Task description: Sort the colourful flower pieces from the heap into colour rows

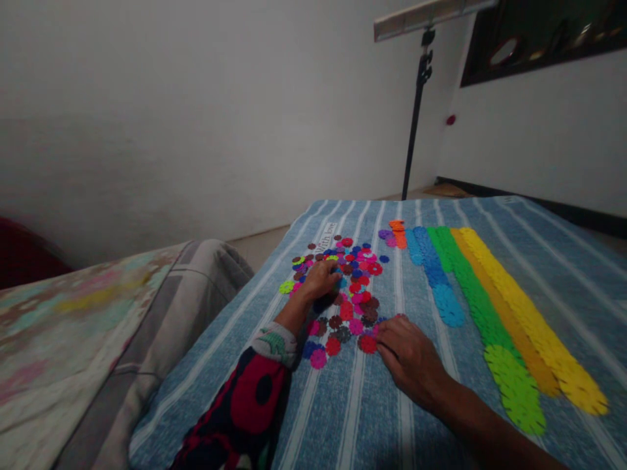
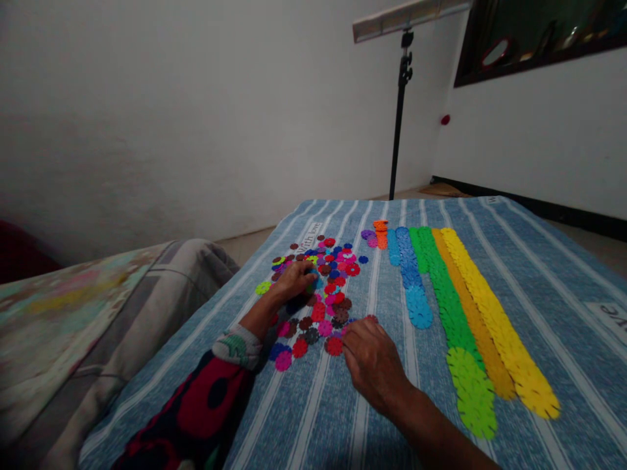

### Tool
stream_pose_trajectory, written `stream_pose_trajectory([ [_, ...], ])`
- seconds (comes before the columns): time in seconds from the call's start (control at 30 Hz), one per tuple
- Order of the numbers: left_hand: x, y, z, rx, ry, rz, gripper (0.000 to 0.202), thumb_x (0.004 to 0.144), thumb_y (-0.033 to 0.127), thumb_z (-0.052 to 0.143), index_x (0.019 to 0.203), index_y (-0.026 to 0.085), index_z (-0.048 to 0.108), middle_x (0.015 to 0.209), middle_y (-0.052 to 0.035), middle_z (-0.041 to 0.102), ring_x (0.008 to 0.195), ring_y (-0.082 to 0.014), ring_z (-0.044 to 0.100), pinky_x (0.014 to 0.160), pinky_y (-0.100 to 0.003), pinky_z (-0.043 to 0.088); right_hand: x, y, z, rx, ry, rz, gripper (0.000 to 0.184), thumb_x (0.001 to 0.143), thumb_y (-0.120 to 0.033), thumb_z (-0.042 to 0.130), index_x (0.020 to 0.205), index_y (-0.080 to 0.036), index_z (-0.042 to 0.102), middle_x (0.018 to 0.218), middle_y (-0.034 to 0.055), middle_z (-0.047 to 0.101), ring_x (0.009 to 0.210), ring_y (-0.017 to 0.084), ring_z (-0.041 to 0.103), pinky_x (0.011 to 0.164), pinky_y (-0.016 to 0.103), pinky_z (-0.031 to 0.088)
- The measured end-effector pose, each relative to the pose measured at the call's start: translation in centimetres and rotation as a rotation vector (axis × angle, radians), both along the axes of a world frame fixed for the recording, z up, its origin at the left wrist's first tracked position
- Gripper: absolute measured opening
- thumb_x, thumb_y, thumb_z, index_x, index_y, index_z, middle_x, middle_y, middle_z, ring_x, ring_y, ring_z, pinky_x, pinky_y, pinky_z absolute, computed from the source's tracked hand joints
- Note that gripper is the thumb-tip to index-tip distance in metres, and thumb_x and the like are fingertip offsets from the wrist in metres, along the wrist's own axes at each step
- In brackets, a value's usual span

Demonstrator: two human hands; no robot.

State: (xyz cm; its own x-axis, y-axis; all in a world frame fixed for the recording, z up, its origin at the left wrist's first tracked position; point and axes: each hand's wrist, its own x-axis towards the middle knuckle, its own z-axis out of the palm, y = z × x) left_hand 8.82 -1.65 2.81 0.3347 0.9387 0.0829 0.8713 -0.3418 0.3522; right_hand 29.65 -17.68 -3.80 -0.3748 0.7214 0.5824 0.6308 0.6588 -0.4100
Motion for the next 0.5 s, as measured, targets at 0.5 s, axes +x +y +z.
stream_pose_trajectory([
  [0.5,-0.51,0.02,-0.34,-0.195,-0.048,-0.117,0.019,0.077,0.022,0.054,0.080,0.015,0.071,0.066,0.0025,0.062,0.068,-0.0126,0.056,0.065,-0.021,0.044,0.02,-0.04,-0.03,-0.003,0.003,-0.001,0.018,0.093,-0.009,0.047,0.091,-0.019,0.062,0.087,0.0071,0.063,0.084,0.022,0.055,0.079,0.039,0.044],
])
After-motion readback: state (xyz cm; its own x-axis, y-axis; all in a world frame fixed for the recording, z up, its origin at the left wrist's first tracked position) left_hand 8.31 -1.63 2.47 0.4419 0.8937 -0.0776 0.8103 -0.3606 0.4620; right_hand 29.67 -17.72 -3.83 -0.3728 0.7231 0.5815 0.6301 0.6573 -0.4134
